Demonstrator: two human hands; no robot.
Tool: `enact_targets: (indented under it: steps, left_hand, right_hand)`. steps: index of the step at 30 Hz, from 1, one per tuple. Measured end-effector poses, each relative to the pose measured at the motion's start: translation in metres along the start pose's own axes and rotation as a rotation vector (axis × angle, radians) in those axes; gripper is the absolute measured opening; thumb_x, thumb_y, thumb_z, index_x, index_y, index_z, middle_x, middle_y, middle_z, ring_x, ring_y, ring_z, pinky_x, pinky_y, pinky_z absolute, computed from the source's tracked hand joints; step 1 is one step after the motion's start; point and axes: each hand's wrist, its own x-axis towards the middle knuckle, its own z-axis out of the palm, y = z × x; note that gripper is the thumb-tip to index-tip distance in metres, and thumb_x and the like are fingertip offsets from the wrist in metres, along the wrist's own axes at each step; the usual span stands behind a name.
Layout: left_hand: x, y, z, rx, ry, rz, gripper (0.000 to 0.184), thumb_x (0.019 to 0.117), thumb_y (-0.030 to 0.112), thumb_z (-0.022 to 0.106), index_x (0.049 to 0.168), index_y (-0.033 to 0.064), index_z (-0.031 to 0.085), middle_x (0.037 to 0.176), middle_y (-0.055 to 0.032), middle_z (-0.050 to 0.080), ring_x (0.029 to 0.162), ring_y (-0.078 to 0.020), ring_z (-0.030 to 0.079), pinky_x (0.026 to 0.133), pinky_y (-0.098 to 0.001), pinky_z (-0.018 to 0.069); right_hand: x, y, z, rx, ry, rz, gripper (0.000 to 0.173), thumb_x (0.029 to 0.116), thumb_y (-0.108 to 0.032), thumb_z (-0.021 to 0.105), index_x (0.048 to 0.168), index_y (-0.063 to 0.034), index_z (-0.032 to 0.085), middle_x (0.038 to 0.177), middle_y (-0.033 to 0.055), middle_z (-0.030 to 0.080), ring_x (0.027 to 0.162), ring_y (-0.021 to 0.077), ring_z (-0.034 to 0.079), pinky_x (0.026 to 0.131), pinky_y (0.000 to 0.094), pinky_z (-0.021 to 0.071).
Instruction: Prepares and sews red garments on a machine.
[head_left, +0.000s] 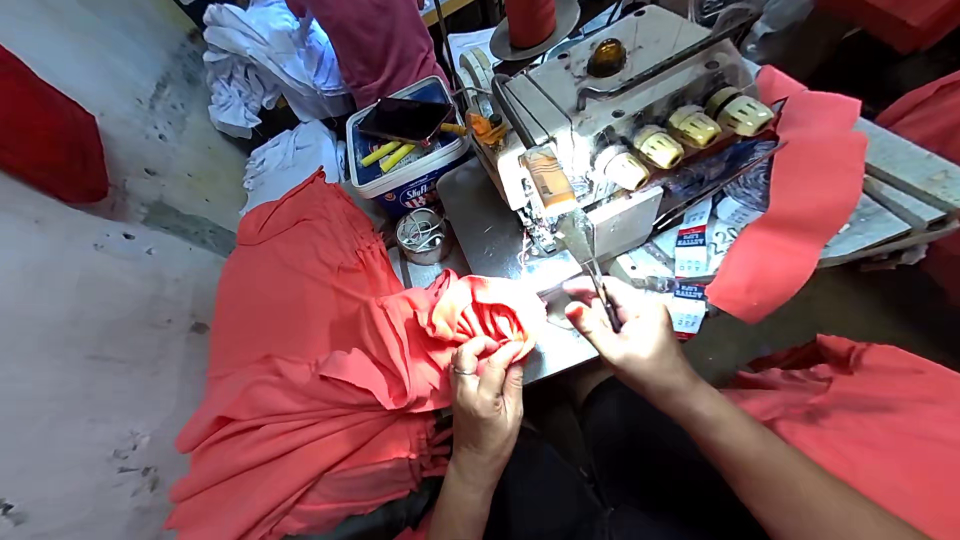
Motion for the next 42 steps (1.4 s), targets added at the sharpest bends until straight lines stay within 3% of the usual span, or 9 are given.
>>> enact_targets:
  steps: [9,16,21,24,27,29,34,38,42]
  left_hand:
    - [0.024,-0.017,-0.047,0.33,-0.349,0.226,0.034,0.1004,0.036,0.057,0.101,0.0075,0.076,0.093,-0.0087,0.077,0.09,-0.0252,0.074,0.094,-0.0619,0.0473]
    - [0.074,-0.031,-0.119,0.445,-0.609,0.32,0.033,0.1042,0.023,0.046,0.095,0.0071,0.073,0.083,-0.0093,0.073,0.074,-0.0259,0.07,0.07,-0.0461,0.0495]
    - [0.095,-0.016,-0.136,0.196,-0.686,0.254,0.033,0.1107,0.028,0.035,0.099,0.0087,0.059,0.084,-0.0061,0.065,0.087,-0.0155,0.062,0.092,-0.0321,0.0428]
    - [0.103,-0.025,-0.148,0.177,-0.747,0.236,0.035,0.1057,0.037,0.046,0.095,0.0094,0.065,0.074,-0.0035,0.065,0.07,-0.0138,0.061,0.071,-0.0318,0.0453]
    - [0.117,-0.011,-0.158,0.238,-0.843,0.2,0.029,0.1011,0.028,0.054,0.097,0.004,0.071,0.082,-0.0106,0.068,0.078,-0.0236,0.066,0.074,-0.0391,0.0532]
    - [0.132,0.016,-0.152,0.302,-0.868,0.15,0.028,0.0995,0.014,0.055,0.098,-0.0061,0.074,0.086,-0.022,0.071,0.082,-0.0384,0.07,0.082,-0.0556,0.0515]
    - [0.153,0.012,-0.104,0.243,-0.833,0.596,0.025,0.1042,0.022,0.051,0.095,0.013,0.073,0.081,-0.0033,0.071,0.072,-0.0165,0.066,0.069,-0.0367,0.0463]
    - [0.169,0.016,-0.06,0.1,-0.929,0.633,0.026,0.1033,0.02,0.051,0.096,0.0122,0.075,0.11,-0.0032,0.075,0.097,-0.0122,0.072,0.076,-0.029,0.055]
    - [0.171,0.006,-0.05,0.068,-0.91,0.611,0.024,0.1022,0.017,0.053,0.093,0.0063,0.073,0.085,-0.004,0.067,0.081,-0.0123,0.066,0.073,-0.0248,0.0532]
  right_hand:
    - [0.005,-0.006,0.02,0.095,0.003,-0.027,0.014,0.0948,-0.009,0.061,0.087,-0.0002,0.069,0.073,-0.0044,0.063,0.068,-0.0115,0.054,0.065,0.006,0.0441]
    - [0.019,0.0,0.013,0.256,0.215,0.126,0.003,0.0924,-0.004,0.064,0.094,-0.0049,0.067,0.074,-0.0114,0.063,0.058,-0.0097,0.054,0.056,0.0087,0.0477]
    - [0.023,-0.005,0.012,0.31,0.228,0.209,0.004,0.0935,-0.005,0.064,0.093,-0.0077,0.067,0.07,-0.0134,0.063,0.053,-0.0092,0.053,0.051,0.0095,0.0465]
    - [0.021,-0.004,0.013,0.291,0.238,0.189,0.005,0.0929,-0.004,0.063,0.094,-0.0048,0.068,0.074,-0.0112,0.064,0.058,-0.0098,0.055,0.056,0.009,0.0477]
    - [0.021,0.0,0.018,0.319,0.247,0.216,0.004,0.0934,-0.005,0.064,0.093,-0.005,0.068,0.072,-0.0104,0.064,0.054,-0.0086,0.052,0.052,0.01,0.0459]
    - [0.022,-0.002,0.018,0.312,0.239,0.244,0.004,0.0937,-0.005,0.066,0.094,-0.0036,0.069,0.072,-0.0094,0.064,0.055,-0.0086,0.052,0.052,0.0098,0.0452]
    - [0.019,-0.014,0.022,0.357,0.181,0.129,0.009,0.0908,-0.001,0.064,0.087,-0.007,0.068,0.072,-0.0127,0.064,0.064,-0.0104,0.059,0.062,0.0093,0.0516]
    - [0.019,-0.018,0.026,0.342,0.127,-0.084,0.009,0.0915,0.0,0.062,0.091,0.0009,0.072,0.081,-0.006,0.069,0.078,-0.0104,0.062,0.075,0.009,0.0526]
    - [0.016,-0.01,0.025,0.279,0.113,-0.345,0.012,0.0979,-0.004,0.058,0.099,0.0036,0.067,0.091,0.0052,0.07,0.091,-0.0037,0.064,0.086,0.0114,0.0518]
